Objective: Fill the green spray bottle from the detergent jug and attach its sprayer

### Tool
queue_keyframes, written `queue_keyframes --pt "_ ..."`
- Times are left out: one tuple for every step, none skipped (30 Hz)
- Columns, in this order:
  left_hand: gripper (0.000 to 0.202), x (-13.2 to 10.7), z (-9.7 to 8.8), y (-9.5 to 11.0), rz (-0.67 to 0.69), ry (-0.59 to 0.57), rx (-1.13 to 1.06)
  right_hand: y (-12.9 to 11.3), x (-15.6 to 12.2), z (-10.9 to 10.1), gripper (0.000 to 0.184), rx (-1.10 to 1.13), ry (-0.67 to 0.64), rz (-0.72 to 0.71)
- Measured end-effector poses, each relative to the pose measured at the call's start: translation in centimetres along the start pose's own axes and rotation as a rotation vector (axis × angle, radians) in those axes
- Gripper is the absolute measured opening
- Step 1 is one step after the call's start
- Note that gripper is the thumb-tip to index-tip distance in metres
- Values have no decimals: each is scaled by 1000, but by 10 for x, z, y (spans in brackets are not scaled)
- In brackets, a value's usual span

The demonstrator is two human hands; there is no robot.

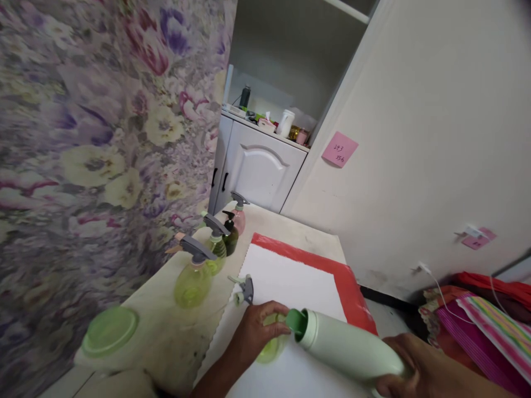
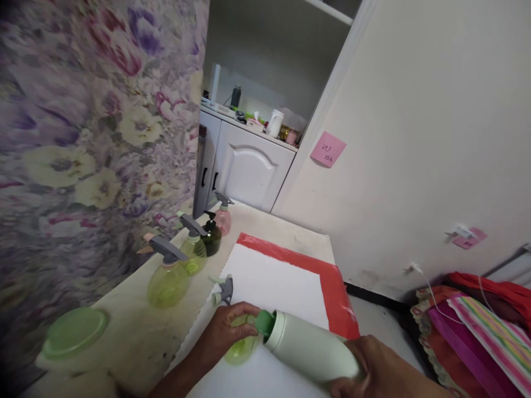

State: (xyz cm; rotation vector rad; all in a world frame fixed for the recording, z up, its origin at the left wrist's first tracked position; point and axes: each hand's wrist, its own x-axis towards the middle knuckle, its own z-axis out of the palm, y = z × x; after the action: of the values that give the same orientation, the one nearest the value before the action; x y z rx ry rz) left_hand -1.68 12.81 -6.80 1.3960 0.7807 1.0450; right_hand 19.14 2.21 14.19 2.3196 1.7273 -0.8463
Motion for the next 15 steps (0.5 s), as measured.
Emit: queue_keyframes --pt "20 0 0 -1 2 1 6 0 0 0 32 4 -3 8" --pt "20 0 0 -2 6 1 10 -1 -1 -1 30 8 -12 13" --pt "20 1 0 -2 8 -1 11 -2 -1 -1 27 10 -25 13" --pt "20 0 0 -2 8 -4 9 -3 -1 -1 25 14 -37 8" --pt "19 0 0 -2 6 -3 8 -3 -1 -1 23 21 -46 3" --pt "19 0 1 -2 2 -2 7 -3 0 -1 22 29 -54 -2" --pt "19 0 1 -1 -2 1 6 -3 0 -1 21 37 -59 -5" --pt "19 0 1 -1 -3 4 5 -3 1 0 21 47 -62 -3" --pt "19 -1 1 -1 -3 5 3 -2 1 0 21 58 -63 1" --pt "19 -1 1 -1 -1 3 1 -1 2 1 21 67 -63 6" --pt "19 -1 1 -1 0 2 0 0 2 2 21 69 -60 11" --pt "19 -1 0 -2 1 1 -3 1 2 2 20 65 -55 15" --pt "19 -1 0 -2 0 1 -6 1 2 2 20 60 -47 18" --pt "19 0 1 -3 -3 1 -11 1 1 2 21 54 -38 15" --pt "19 0 1 -3 -6 2 -16 1 1 2 24 48 -28 10"
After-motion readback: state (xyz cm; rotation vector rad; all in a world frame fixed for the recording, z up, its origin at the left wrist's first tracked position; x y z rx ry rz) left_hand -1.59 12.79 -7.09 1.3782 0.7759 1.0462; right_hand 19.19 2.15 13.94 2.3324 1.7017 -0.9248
